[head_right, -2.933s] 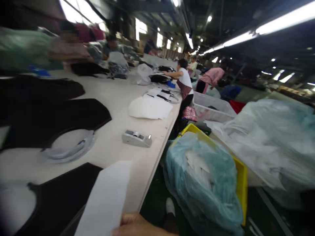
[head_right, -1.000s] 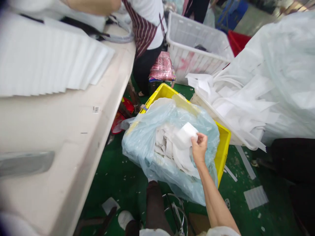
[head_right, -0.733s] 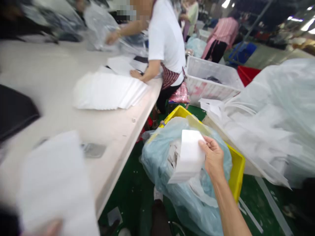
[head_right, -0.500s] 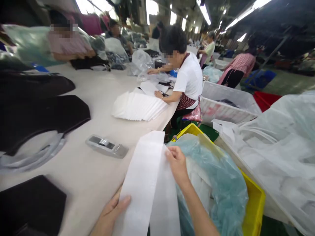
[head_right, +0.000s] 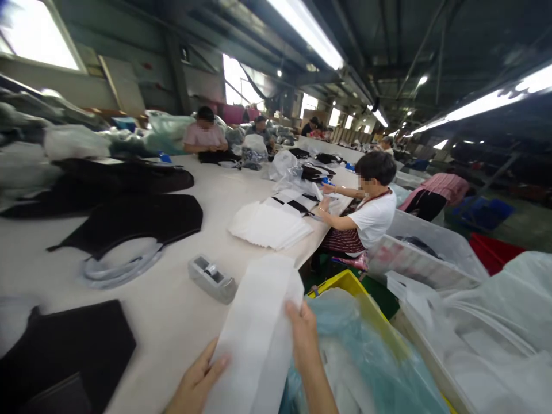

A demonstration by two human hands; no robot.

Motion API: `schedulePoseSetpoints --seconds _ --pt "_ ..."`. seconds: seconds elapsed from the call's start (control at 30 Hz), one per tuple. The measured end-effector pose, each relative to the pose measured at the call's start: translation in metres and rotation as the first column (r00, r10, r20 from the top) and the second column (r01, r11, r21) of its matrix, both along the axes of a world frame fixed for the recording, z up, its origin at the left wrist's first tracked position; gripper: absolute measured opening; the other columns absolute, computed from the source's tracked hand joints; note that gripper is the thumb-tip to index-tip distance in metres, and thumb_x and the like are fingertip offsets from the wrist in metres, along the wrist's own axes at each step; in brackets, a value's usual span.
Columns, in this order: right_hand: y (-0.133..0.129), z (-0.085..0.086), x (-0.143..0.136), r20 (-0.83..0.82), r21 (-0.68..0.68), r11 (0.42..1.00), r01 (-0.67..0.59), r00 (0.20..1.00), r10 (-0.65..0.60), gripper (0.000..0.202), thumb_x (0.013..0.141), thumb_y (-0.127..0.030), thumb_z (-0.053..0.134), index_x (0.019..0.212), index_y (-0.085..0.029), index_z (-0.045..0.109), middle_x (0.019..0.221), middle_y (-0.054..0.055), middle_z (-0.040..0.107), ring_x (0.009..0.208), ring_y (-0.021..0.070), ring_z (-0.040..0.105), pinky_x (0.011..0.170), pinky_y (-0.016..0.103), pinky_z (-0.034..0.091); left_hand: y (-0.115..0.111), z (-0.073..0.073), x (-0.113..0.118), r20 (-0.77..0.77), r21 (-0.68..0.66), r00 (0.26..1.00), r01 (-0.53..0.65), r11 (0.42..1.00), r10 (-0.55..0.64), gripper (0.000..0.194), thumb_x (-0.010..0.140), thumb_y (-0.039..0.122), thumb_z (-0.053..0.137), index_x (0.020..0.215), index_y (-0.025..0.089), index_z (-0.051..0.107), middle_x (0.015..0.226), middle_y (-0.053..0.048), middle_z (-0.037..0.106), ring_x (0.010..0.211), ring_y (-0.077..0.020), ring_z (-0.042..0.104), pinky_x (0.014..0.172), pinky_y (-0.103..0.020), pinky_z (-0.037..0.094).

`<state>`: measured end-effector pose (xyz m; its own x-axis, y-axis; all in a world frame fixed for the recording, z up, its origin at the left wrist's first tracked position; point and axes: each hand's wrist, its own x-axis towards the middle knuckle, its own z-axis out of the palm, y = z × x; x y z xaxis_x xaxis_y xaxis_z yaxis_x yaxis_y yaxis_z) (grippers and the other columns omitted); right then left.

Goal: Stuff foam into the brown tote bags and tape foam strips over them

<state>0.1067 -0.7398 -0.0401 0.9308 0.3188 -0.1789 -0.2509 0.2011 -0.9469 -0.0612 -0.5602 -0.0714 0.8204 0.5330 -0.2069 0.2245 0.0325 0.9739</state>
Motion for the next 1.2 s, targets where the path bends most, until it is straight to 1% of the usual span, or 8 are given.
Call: schedulePoseSetpoints --seconds 0.13,0.3,0.47,0.57,0.77,0.87,0.97,1.2 --pt "-0.022 -0.012 0.022 0.266 -0.294 0.860 0.417 0.900 -0.346 0.052 0.064 -0.076 0.066 0.084 -0.028 0.065 0.089 0.009 0.075 0.096 0.0381 0.066 0.083 0.050 0.053 0.008 0.005 0.005 0.077 0.289 0.989 -0.147 0.946 0.130 0.060 0.084 0.053 0.059 0.136 0.021 0.061 0.137 -0.004 0.063 0.135 -0.0325 0.051 0.122 -0.042 0.030" --pt "0.033 0.000 -0.016 0.289 -0.188 0.978 0.090 0.957 -0.032 0.059 0.081 -0.075 0.051 0.111 -0.026 0.064 0.121 0.008 0.071 0.119 0.0300 0.061 0.105 0.042 0.047 -0.034 -0.008 0.026 0.081 0.505 0.990 0.059 0.861 -0.115 0.061 0.083 0.023 0.050 0.143 0.033 0.055 0.150 0.002 0.047 0.131 -0.0319 0.055 0.110 -0.042 0.049" --pt "0.058 0.003 -0.040 0.376 -0.311 0.950 -0.019 0.916 0.141 0.055 0.080 -0.055 0.064 0.125 -0.024 0.060 0.124 0.009 0.069 0.116 0.0289 0.062 0.103 0.042 0.046 -0.060 -0.008 0.025 0.001 0.594 0.967 0.203 0.778 -0.254 0.066 0.082 0.019 0.049 0.146 0.037 0.050 0.151 0.005 0.048 0.137 -0.0318 0.049 0.115 -0.039 0.045" --pt "0.042 0.005 -0.018 0.349 -0.265 0.956 -0.125 0.912 0.216 0.052 0.074 -0.052 0.068 0.115 -0.020 0.066 0.108 0.009 0.074 0.102 0.0292 0.066 0.095 0.042 0.050 -0.047 0.020 0.011 0.006 0.645 0.941 0.255 0.720 -0.339 0.052 0.088 0.032 0.056 0.140 0.032 0.058 0.143 -0.004 0.058 0.131 -0.0335 0.055 0.115 -0.043 0.045" --pt "0.017 0.037 0.001 0.162 -0.146 0.781 -0.607 0.764 0.624 0.055 0.070 -0.047 0.080 0.117 -0.021 0.068 0.101 0.005 0.074 0.085 0.0233 0.066 0.078 0.036 0.052 0.027 0.105 0.011 0.246 0.804 0.968 -0.171 0.569 -0.055 0.056 0.093 0.053 0.053 0.139 0.021 0.054 0.141 -0.012 0.056 0.133 -0.0306 0.049 0.117 -0.048 0.035" --pt "0.021 0.044 -0.016 0.099 -0.128 0.627 -0.768 0.619 0.779 0.051 0.067 -0.046 0.084 0.110 -0.021 0.071 0.094 0.003 0.072 0.077 0.0187 0.062 0.073 0.032 0.049 0.050 0.128 0.017 -0.009 0.715 0.961 0.199 0.670 -0.276 0.061 0.084 0.060 0.063 0.132 0.023 0.060 0.130 -0.010 0.064 0.122 -0.0310 0.057 0.107 -0.041 0.044" --pt "0.025 0.031 -0.036 0.041 -0.062 0.536 -0.842 0.535 0.844 0.058 0.059 -0.049 0.088 0.108 -0.023 0.072 0.089 0.000 0.069 0.074 0.0152 0.056 0.073 0.029 0.046 0.053 0.121 0.012 -0.126 0.369 0.860 0.504 0.781 -0.495 0.049 0.079 0.063 0.066 0.100 0.019 0.070 0.091 -0.004 0.071 0.086 -0.0243 0.066 0.072 -0.025 0.050" --pt "0.003 -0.042 -0.051 -0.082 -0.104 0.538 -0.837 0.546 0.834 0.067 0.056 -0.084 0.071 0.073 -0.020 0.063 0.065 -0.002 0.050 0.056 0.0092 0.036 0.053 0.025 0.025 0.034 0.056 -0.019 0.009 0.013 0.929 0.370 0.929 -0.370 0.048 0.070 0.066 0.071 0.075 0.020 0.062 0.068 0.002 0.062 0.063 -0.0175 0.056 0.056 -0.022 0.041"
